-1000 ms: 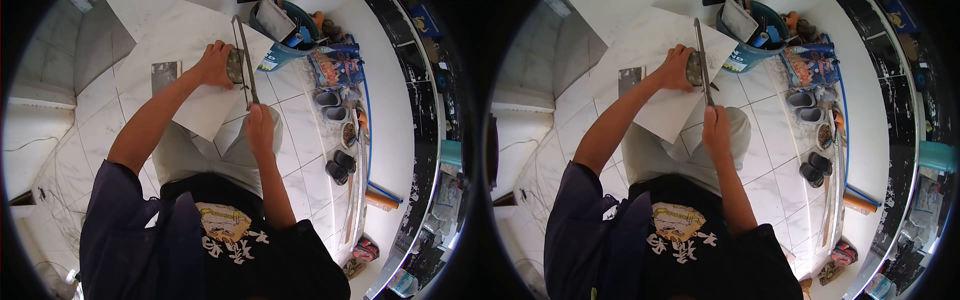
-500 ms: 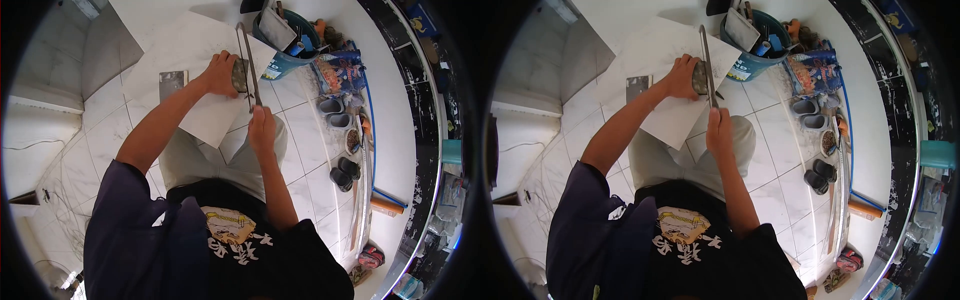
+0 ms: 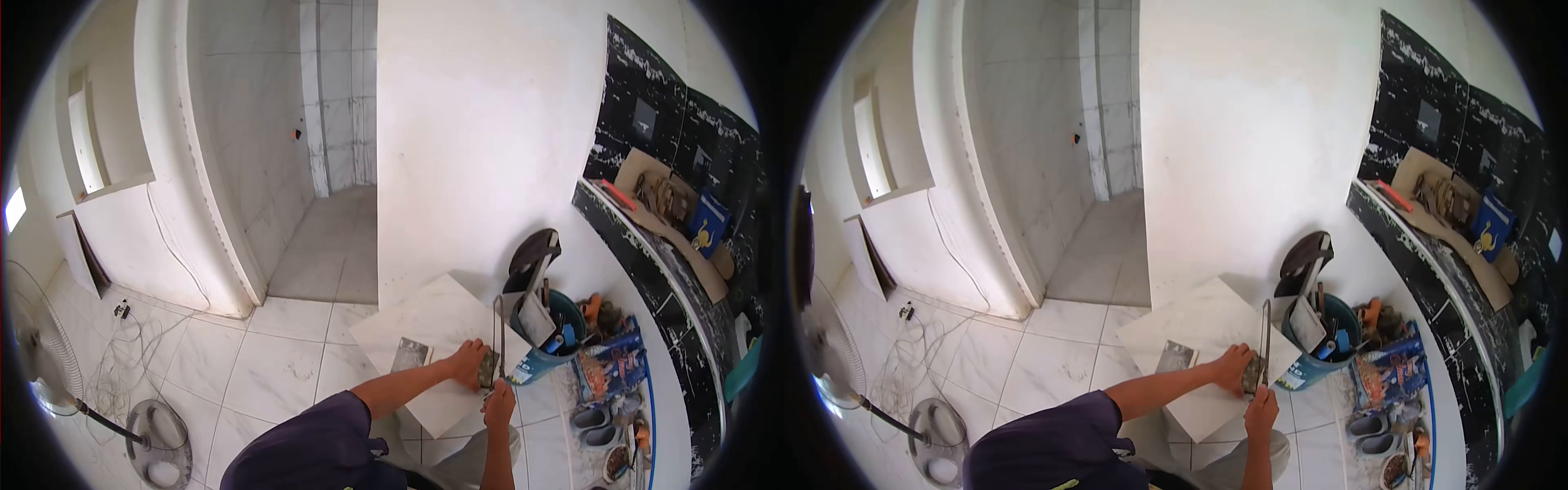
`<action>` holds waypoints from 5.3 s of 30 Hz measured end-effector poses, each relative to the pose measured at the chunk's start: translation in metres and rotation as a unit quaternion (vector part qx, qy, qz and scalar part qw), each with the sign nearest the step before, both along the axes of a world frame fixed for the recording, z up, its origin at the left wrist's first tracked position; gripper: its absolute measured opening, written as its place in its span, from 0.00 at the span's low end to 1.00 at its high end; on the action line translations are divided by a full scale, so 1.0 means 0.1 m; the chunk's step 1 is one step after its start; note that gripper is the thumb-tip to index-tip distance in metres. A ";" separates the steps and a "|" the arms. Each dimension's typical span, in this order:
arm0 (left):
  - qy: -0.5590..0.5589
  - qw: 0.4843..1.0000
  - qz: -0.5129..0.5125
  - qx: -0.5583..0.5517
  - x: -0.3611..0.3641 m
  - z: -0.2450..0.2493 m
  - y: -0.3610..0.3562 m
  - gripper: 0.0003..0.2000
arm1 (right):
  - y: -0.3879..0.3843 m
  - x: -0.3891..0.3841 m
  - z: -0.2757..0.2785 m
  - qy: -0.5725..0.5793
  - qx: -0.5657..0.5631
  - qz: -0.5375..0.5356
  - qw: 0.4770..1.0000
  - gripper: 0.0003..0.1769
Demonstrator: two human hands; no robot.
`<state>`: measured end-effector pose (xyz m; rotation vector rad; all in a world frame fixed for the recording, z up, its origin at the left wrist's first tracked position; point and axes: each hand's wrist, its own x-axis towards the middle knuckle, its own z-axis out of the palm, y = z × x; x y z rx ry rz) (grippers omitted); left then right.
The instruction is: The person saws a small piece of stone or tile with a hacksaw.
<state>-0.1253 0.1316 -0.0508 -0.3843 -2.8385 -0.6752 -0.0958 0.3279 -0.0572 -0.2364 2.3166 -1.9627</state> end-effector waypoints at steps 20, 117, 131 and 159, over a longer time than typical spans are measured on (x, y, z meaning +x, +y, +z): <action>-0.031 0.999 0.030 -0.009 0.04 0.12 0.06 0.55 | 0.63 1.20 0.25 0.096 0.146 -0.056 0.983 0.28; -0.112 0.993 0.043 0.020 -0.04 0.20 0.05 0.59 | 0.10 0.39 0.32 0.037 0.084 -0.045 0.995 0.25; -0.082 0.996 0.043 -0.021 0.16 0.49 -0.08 0.60 | -0.07 0.64 0.50 0.092 0.097 -0.067 0.989 0.26; -0.103 0.993 0.044 0.031 0.09 0.15 -0.04 0.60 | 0.32 0.69 0.22 0.023 0.061 -0.017 0.998 0.26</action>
